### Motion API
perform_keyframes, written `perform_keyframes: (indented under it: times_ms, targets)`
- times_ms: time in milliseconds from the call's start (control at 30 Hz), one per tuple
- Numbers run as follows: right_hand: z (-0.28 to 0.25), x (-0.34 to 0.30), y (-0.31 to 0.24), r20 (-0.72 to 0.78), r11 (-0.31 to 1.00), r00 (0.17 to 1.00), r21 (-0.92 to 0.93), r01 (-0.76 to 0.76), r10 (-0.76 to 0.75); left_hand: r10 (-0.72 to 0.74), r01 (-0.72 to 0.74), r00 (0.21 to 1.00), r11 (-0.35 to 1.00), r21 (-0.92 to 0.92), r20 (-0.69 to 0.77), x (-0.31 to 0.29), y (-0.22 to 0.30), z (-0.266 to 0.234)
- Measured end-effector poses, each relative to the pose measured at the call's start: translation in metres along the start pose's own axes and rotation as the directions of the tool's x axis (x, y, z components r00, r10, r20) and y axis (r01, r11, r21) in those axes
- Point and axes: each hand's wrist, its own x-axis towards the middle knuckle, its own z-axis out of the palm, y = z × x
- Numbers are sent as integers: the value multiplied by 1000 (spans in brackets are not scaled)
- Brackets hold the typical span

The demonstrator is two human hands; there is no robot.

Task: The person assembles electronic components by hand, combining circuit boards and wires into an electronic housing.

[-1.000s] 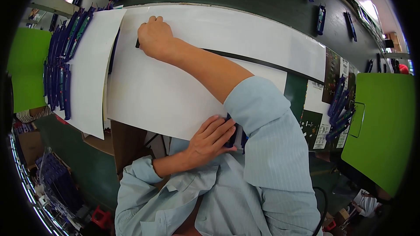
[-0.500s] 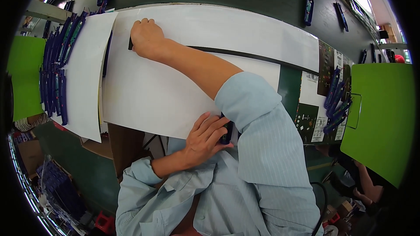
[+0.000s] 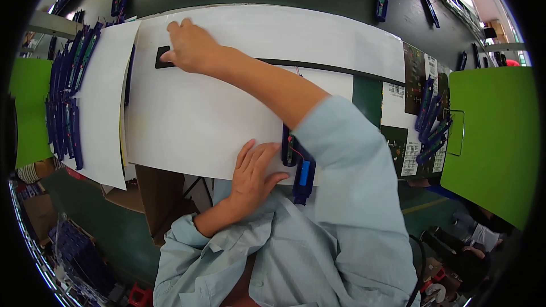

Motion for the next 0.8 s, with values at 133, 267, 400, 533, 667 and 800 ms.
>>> perform_keyframes:
  times_ms: [133,267,400,533,667,800]
  targets:
    - [-101,-121,-42,-157,998,987,44,42,-34,-70,60,992,994,-95,-106,-9,-7,-6]
    - [-114,-247,-43,-55,977,976,-32,-212,210,-159,145,985,974,-171,-71,3,-1,-7]
    - [-90,-280,-39,-38,946,957,-141,-291,289,-110,106,993,992,-65,-51,23,8,-8]
    - [-84,-287,-30,-33,944,956,-154,-293,291,-98,97,995,995,26,32,30,7,-6]
    - [-84,-288,-23,-56,947,947,-50,-318,315,-114,111,993,992,55,43,30,5,-3]
    - [-78,-289,-19,-149,947,941,-67,-315,303,-180,180,983,984,20,31,33,10,-2]
